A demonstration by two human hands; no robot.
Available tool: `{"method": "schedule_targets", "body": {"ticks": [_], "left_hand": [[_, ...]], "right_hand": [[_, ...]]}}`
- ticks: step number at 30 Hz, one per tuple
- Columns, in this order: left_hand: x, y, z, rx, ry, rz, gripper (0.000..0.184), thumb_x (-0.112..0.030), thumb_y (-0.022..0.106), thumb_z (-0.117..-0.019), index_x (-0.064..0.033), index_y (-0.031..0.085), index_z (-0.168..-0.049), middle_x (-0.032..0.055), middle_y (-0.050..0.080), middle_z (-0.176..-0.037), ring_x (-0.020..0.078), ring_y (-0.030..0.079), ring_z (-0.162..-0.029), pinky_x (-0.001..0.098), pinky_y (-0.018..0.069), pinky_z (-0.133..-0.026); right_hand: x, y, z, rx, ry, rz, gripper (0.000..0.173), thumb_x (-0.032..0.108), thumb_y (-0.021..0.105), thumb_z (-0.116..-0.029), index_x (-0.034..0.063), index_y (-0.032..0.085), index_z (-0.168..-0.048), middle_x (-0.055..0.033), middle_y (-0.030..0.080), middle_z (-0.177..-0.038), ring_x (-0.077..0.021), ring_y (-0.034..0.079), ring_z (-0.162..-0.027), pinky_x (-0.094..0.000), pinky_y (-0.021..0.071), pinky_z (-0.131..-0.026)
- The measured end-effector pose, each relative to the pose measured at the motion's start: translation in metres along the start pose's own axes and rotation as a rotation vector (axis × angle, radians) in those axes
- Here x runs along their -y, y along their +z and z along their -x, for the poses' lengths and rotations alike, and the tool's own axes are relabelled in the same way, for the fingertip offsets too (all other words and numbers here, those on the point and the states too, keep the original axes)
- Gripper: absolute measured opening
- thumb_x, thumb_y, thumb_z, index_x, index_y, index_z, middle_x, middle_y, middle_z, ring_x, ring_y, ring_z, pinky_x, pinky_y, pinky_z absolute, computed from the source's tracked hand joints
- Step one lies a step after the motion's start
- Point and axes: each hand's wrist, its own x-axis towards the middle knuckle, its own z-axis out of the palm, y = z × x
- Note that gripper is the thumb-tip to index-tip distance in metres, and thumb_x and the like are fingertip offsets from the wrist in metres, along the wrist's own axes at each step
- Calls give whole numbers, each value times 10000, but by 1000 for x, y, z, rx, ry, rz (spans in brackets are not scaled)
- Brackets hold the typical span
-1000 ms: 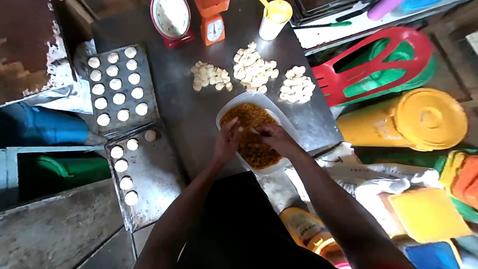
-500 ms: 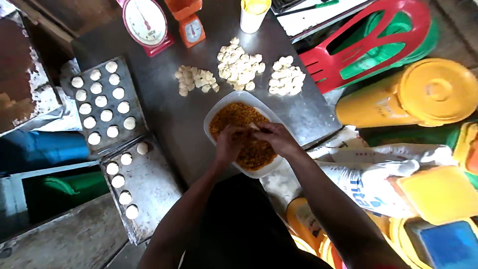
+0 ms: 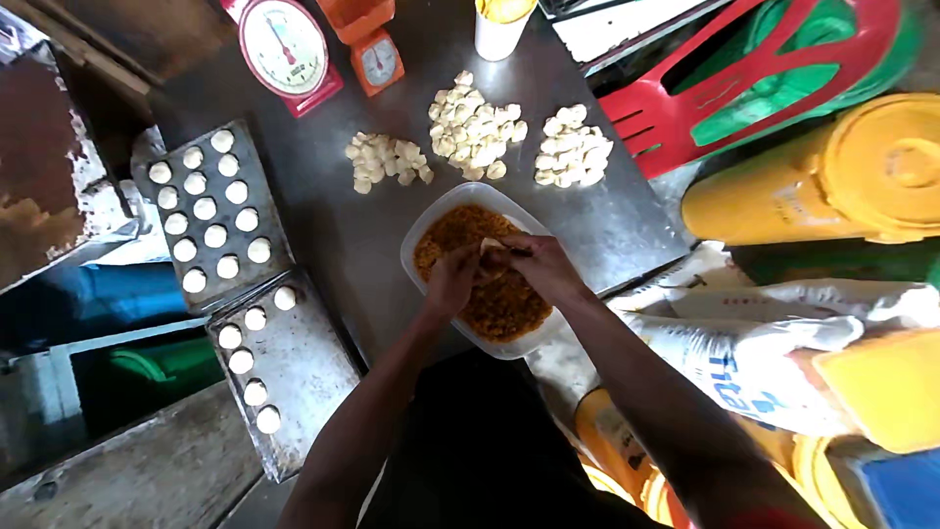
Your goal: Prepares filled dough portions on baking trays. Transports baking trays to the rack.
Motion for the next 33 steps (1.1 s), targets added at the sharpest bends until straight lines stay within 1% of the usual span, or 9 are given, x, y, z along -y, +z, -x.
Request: {"method": "schedule_targets", "body": {"ticks": [5, 9, 14, 18, 20, 23, 24, 27, 33], "left_hand": [[-4, 0, 5, -36, 40, -61, 291, -115, 618, -1028, -33, 658, -1304, 123, 714, -1174, 193, 744, -940, 391, 646, -852], [10, -2, 4, -175, 89, -108, 244, -148, 681, -991, -67, 702, -1219, 107, 701, -1152, 192, 723, -923, 401, 639, -819], [3, -9, 25, -107, 89, 125, 296, -210, 607, -1041, -92, 644, -1310, 130, 703, -1162, 241, 719, -902, 439, 624, -789], [5, -30, 34, -173, 185, 238, 274, -178, 648, -1018, -89, 667, -1276, 104, 706, -1135, 205, 710, -909, 399, 624, -791], [12, -42, 35, -236, 201, 265, 257, -181, 643, -1019, -74, 677, -1250, 98, 708, -1142, 197, 703, -942, 394, 614, -814], [21, -53, 41, -301, 173, 334, 261, -165, 647, -1014, -49, 672, -1247, 104, 712, -1134, 200, 708, -949, 388, 618, -818], [24, -56, 44, -299, 159, 348, 268, -168, 645, -1017, -53, 663, -1258, 101, 704, -1145, 195, 702, -962, 386, 612, -835], [34, -63, 49, -318, 128, 388, 271, -153, 660, -1007, -37, 666, -1252, 115, 709, -1134, 215, 708, -969, 408, 613, -861], [44, -69, 53, -357, 90, 405, 269, -149, 658, -1007, -17, 660, -1241, 121, 708, -1114, 218, 710, -941, 400, 614, -847]], "right_hand": [[9, 5, 5, -97, -43, 184, 183, 175, 789, -911, 88, 746, -1066, -75, 712, -1042, -192, 692, -887, -444, 603, -804], [24, -3, 16, 98, -2, 82, 325, 168, 673, -999, 142, 687, -1323, -53, 663, -1317, -182, 667, -1132, -439, 575, -967], [29, 13, 18, -53, -263, 76, 158, 91, 724, -951, 89, 762, -1104, -88, 689, -1062, -172, 701, -833, -355, 637, -705], [46, 12, 8, 107, -244, 57, 390, 50, 683, -953, 146, 691, -1331, -53, 692, -1297, -179, 718, -994, -383, 621, -859], [30, 19, 7, 13, -333, 273, 336, 88, 677, -970, 139, 707, -1301, -65, 690, -1292, -207, 705, -1058, -433, 602, -913], [-2, 43, -2, 43, -257, 723, 179, 161, 705, -958, 69, 745, -1108, -201, 690, -1134, -412, 677, -1011, -644, 552, -840], [-12, 52, -7, 114, -206, 821, 198, 209, 714, -960, 79, 740, -1107, -207, 696, -1101, -429, 681, -983, -659, 550, -803], [-30, 75, -15, 263, -117, 962, 254, 254, 687, -980, 148, 727, -1208, -190, 676, -1200, -431, 663, -1046, -650, 550, -811], [-33, 86, -19, 250, -119, 1022, 224, 193, 677, -962, 114, 737, -1164, -182, 678, -1180, -421, 666, -1038, -642, 553, -786]]}}
